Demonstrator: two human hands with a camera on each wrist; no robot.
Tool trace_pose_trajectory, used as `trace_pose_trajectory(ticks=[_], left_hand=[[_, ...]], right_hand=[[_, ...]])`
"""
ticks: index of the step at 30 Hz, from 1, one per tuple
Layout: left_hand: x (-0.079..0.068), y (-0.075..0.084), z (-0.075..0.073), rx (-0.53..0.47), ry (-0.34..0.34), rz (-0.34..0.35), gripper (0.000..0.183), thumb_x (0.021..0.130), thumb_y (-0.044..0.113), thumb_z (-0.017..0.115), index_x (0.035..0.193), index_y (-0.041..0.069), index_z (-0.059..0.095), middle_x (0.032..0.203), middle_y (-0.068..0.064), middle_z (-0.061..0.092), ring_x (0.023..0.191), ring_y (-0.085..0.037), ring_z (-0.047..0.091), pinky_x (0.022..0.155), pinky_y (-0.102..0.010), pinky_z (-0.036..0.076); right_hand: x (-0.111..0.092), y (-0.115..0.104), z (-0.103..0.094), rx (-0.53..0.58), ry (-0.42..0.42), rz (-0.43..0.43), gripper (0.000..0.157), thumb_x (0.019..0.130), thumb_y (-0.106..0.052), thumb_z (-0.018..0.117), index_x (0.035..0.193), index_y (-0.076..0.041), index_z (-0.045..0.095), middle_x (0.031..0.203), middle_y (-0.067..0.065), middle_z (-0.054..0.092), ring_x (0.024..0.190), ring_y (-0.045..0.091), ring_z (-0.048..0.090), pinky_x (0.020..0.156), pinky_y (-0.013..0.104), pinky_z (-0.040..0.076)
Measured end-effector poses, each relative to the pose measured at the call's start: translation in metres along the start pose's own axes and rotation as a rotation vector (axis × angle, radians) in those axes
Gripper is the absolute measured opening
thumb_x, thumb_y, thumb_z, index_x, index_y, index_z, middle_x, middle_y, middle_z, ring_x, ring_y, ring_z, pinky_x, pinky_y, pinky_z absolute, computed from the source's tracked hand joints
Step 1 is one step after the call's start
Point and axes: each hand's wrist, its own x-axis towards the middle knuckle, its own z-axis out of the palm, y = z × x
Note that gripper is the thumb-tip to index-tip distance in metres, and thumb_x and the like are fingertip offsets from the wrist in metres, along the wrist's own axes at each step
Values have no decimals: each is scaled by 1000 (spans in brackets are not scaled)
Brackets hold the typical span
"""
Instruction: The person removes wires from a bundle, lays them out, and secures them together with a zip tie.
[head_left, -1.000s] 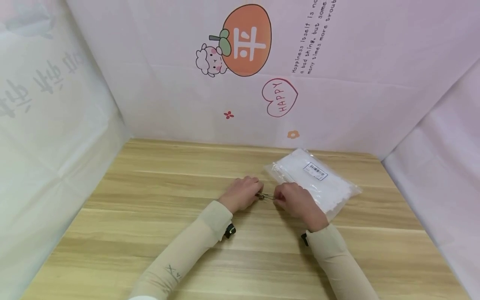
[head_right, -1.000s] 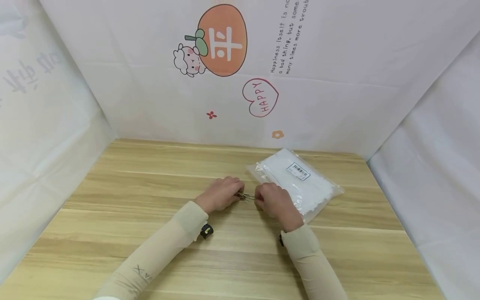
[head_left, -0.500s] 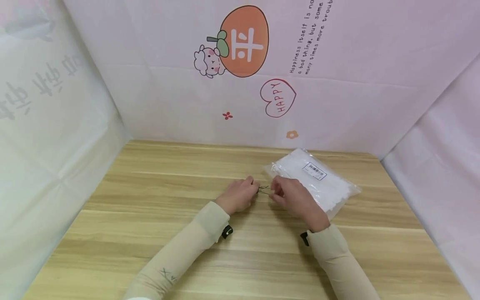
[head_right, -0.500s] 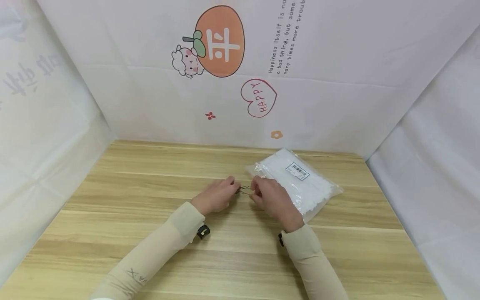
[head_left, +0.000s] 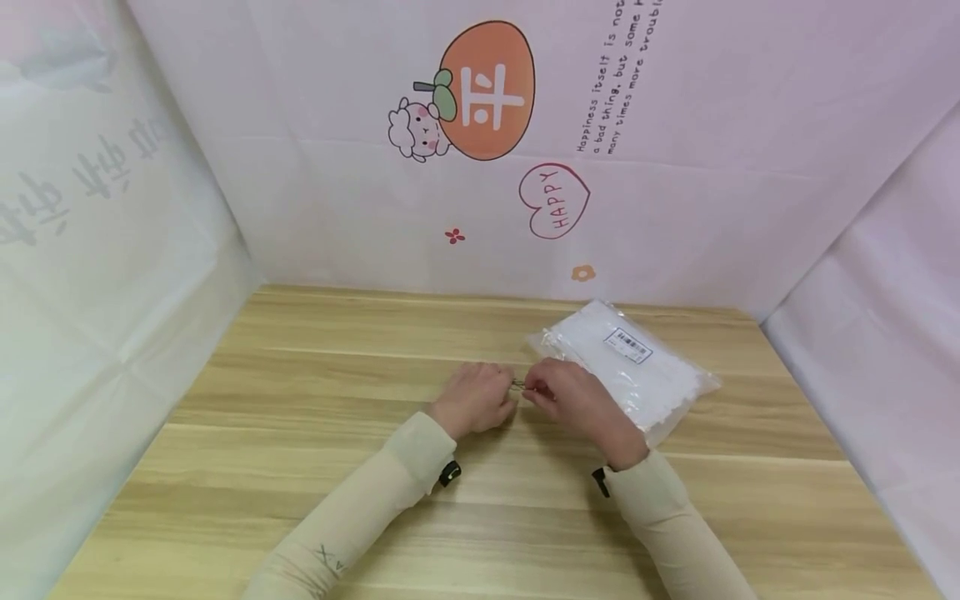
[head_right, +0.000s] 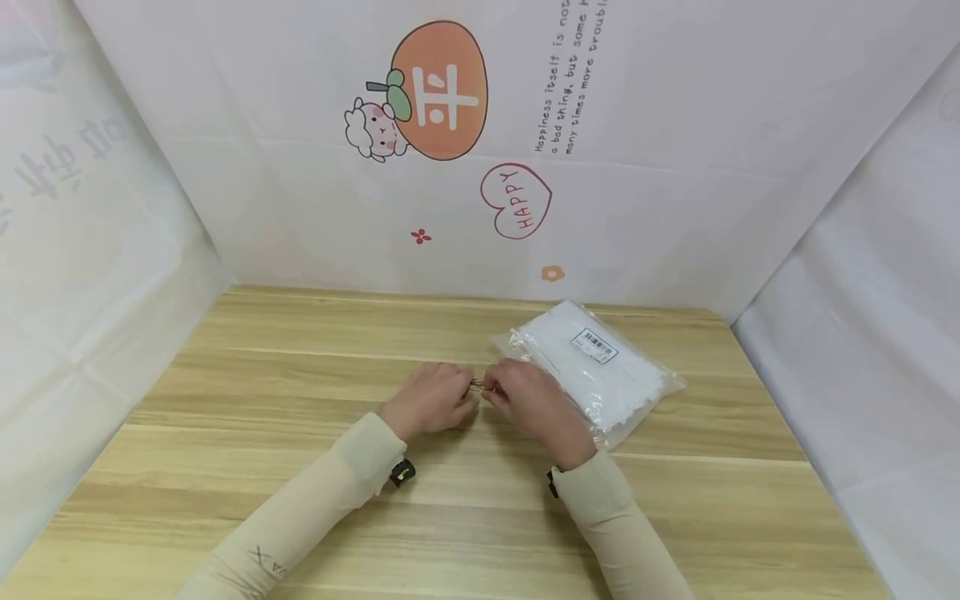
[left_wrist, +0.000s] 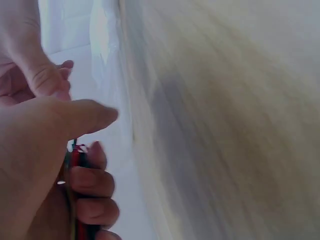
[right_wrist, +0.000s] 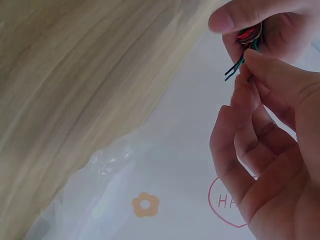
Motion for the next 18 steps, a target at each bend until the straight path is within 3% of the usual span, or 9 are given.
trace_pose_trajectory(ticks=[4, 11, 18], left_hand=[[-1, -2, 4, 12, 44, -14, 29, 104, 29, 60, 77, 17, 62, 67, 4, 51, 62, -13, 49, 51, -30, 39], [-5, -5, 4, 68, 96, 18, 37, 102, 26, 59, 65, 22, 54, 60, 7, 43, 57, -10, 44, 47, -29, 35], [-15, -4, -1, 137, 62, 82, 40, 104, 27, 58, 66, 21, 47, 60, 7, 37, 56, -10, 38, 45, -27, 31]], right_hand=[[0, -4, 1, -24, 21, -39, 7, 93, -10, 81, 92, -12, 74, 87, -2, 70, 78, 9, 62, 73, 30, 56], [2, -12, 4, -43, 66, -102, 7, 93, -10, 81, 93, -11, 74, 89, -1, 69, 80, 10, 62, 73, 29, 56], [5, -17, 8, -68, 59, -110, 13, 90, -2, 80, 91, -12, 73, 89, -1, 70, 81, 13, 64, 75, 32, 57]])
